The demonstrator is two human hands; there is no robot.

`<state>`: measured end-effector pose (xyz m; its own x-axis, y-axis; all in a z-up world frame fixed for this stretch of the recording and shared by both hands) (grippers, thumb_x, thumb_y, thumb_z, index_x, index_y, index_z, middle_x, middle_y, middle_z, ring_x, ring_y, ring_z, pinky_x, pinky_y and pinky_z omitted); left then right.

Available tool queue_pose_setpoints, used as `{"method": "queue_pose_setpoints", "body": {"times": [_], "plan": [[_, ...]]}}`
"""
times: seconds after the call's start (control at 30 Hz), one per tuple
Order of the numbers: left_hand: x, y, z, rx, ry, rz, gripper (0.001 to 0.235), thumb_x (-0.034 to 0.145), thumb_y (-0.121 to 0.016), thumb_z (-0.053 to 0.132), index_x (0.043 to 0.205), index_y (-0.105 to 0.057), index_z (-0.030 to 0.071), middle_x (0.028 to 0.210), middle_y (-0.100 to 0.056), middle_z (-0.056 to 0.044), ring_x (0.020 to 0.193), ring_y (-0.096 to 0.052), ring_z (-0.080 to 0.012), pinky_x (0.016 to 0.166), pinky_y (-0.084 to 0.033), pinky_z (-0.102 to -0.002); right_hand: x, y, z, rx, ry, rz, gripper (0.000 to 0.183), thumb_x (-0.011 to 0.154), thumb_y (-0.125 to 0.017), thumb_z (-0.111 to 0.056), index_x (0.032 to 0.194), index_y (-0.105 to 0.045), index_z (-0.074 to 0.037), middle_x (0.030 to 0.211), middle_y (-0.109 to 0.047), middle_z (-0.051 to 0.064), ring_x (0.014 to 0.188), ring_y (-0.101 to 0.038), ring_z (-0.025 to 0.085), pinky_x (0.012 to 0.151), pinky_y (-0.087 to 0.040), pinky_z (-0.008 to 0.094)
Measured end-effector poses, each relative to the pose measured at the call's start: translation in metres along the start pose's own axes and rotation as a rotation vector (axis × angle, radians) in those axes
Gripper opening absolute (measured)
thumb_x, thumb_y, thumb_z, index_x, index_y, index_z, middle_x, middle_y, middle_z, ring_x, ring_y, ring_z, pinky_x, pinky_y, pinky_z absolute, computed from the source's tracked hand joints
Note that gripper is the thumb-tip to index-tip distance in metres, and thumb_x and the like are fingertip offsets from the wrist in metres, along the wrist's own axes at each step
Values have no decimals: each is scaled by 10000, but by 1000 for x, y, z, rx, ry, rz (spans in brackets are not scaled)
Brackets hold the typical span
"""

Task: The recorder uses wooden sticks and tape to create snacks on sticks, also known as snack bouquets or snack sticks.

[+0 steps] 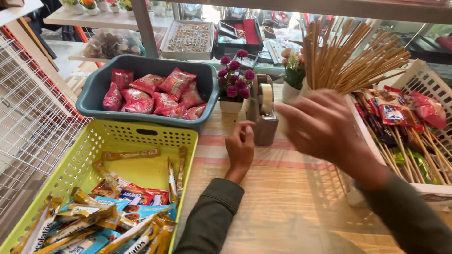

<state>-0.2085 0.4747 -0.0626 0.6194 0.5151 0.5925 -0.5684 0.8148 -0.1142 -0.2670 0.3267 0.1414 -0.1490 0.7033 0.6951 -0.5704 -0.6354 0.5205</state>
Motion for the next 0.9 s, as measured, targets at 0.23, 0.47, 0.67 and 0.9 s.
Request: {"method": "queue_pose_setpoints", "body": {"times": [0.23, 0.47, 0.67, 0.9], "plan": [[6, 7, -62, -230, 308, 70, 137, 1016, -572, 112, 1026, -692, 48, 705, -585, 4, 604, -541, -67, 523, -434, -265, 67, -193, 16, 650, -560, -249, 232, 909, -705, -103, 1138, -745, -110, 969, -718, 95, 780, -727, 265, 698, -575, 400], [5, 8, -92, -239, 275, 161, 145, 976, -633, 142, 1008, -677, 7, 881, -702, -63, 832, -635, -159, 732, -519, -329, 113, -314, -22, 311, -313, -491, 941, 711, -738, 0, 1559, -371, -179, 1586, -372, 117, 1339, -488, 364, 1027, -433, 524], [-5, -2, -117, -61, 241, 62, 257, 929, -704, 194, 1050, -634, -22, 1022, -721, -121, 973, -661, -198, 842, -530, -387, 122, -372, -35, 194, -219, -582, 1033, 776, -712, 24, 1604, -184, -296, 1679, -238, 88, 1428, -380, 379, 1116, -298, 621], [-4, -2, -122, -249, 384, 99, 263, 939, -667, 195, 1105, -605, 1, 1053, -708, -75, 974, -638, -170, 828, -531, -349, 102, -397, -32, 43, -89, -597, 745, 967, -655, -94, 1576, -329, -374, 1515, -502, 38, 1399, -481, 303, 1198, -222, 670]]}}
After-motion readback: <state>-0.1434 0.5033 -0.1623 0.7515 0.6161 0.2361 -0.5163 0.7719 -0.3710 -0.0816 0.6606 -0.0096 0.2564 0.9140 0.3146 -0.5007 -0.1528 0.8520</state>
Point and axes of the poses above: each hand's wrist, its own x-axis towards the middle knuckle, its own y-axis out of the back of the hand, z = x × y, the point moved 7 cm from there along x, towards the middle knuckle
